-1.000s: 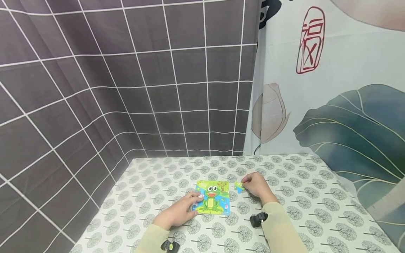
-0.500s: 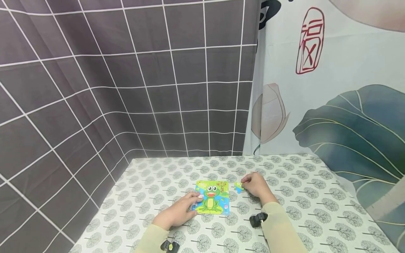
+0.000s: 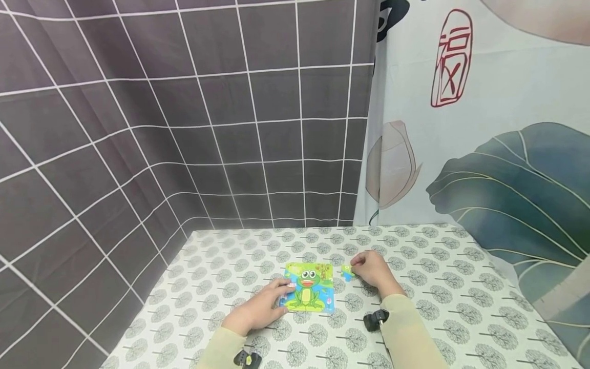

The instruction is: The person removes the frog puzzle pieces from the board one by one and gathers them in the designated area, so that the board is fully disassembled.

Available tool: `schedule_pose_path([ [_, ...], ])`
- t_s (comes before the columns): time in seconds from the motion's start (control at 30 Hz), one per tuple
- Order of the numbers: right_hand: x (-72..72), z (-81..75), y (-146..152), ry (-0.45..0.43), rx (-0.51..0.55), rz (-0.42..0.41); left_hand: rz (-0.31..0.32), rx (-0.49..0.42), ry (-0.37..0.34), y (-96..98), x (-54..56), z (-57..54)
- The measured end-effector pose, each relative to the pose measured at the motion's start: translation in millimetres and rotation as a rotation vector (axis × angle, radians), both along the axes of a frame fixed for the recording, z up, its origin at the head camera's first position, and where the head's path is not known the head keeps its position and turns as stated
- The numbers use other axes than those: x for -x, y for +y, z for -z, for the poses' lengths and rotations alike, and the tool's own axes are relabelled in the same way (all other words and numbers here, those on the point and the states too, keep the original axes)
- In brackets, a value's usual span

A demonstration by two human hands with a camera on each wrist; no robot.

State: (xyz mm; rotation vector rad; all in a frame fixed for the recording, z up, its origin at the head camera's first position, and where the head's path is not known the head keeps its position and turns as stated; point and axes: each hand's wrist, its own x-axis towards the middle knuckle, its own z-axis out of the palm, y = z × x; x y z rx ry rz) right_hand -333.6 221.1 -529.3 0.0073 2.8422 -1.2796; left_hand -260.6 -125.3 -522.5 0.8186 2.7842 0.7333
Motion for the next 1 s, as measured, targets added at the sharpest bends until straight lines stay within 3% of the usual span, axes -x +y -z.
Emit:
schedule_pose_path([
  [0.3, -0.6, -8.4, -17.4, 0.027, 0.016, -0.048, -0.012, -0.052, 0.021, 3.2, 2.2, -1.8],
  [0.53, -3.9, -8.7, -34.3, 0.021, 0.013, -0.073, 0.036, -0.046, 0.038, 15.6, -2.7, -4.1],
  [0.8, -8.9, -7.5, -53.1, 0.031, 0.033, -0.082, 0.118, 0.018, 0.046, 32.2, -9.3, -2.7],
  [1.0, -6.8, -5.0, -65.6, 0.044, -0.009, -0.115, 0.127, 0.073, 0.027, 36.0, -12.6, -2.3],
])
